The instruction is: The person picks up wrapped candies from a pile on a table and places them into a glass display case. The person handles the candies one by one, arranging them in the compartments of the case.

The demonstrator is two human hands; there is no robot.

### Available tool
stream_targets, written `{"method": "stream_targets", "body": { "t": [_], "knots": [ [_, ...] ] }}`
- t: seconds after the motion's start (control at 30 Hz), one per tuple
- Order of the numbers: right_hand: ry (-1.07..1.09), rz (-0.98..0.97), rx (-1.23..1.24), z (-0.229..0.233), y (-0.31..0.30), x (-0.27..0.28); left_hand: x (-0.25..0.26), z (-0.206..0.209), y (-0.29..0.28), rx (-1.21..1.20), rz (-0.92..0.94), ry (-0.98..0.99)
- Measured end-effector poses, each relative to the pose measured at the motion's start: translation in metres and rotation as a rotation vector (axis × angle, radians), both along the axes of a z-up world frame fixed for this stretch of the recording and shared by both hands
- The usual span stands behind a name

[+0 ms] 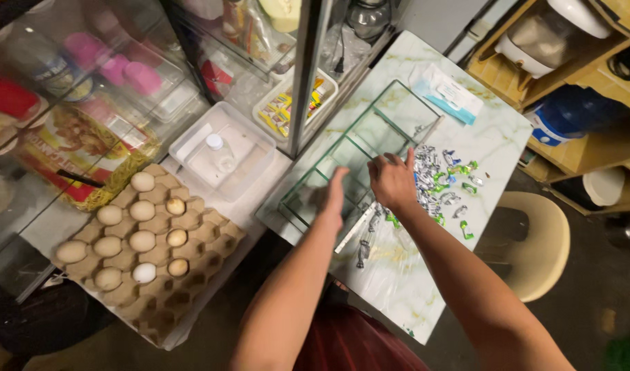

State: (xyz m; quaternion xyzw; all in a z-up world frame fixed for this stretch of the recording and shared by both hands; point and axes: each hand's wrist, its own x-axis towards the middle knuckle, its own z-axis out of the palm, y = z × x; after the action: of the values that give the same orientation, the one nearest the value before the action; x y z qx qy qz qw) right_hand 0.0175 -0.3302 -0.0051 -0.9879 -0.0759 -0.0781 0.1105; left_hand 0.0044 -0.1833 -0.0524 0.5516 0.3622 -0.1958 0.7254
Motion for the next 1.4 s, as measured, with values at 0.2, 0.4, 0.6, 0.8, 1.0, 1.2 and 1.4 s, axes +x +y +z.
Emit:
{"method": "stream_targets", "body": {
  "t": [0.2, 0.4, 0.6, 0.8, 1.0, 1.2, 1.4],
  "knots": [
    [-0.016, 0.011, -0.017, 0.0, -0.001, 0.0, -0.028, -0.021, -0.027, 0.309, 0.038, -0.45],
    [-0.005, -0.008, -0.016, 0.001, 0.002, -0.001, -0.012, 0.001, -0.003, -0.168, -0.067, -0.012],
    [0.005, 0.019, 0.015, 0.0, -0.002, -0.004, -0.039, 0.061, 0.004, -0.346, -0.268, -0.067],
    [-0.031, 0.005, 0.019, 0.001, 0.001, -0.005, -0.02, 0.038, -0.006, 0.068, 0.028, -0.183],
    [-0.029, 0.002, 0.011, 0.003, 0.002, -0.005, -0.025, -0.001, -0.001, -0.187, -0.601, -0.095],
    [-0.022, -0.009, 0.014, 0.005, 0.002, -0.004, -0.037, 0.034, 0.01, -0.32, -0.491, -0.075],
    [-0.016, -0.027, 0.016, 0.005, 0.002, -0.005, -0.03, 0.058, 0.01, -0.415, -0.201, 0.048]
  ]
}}
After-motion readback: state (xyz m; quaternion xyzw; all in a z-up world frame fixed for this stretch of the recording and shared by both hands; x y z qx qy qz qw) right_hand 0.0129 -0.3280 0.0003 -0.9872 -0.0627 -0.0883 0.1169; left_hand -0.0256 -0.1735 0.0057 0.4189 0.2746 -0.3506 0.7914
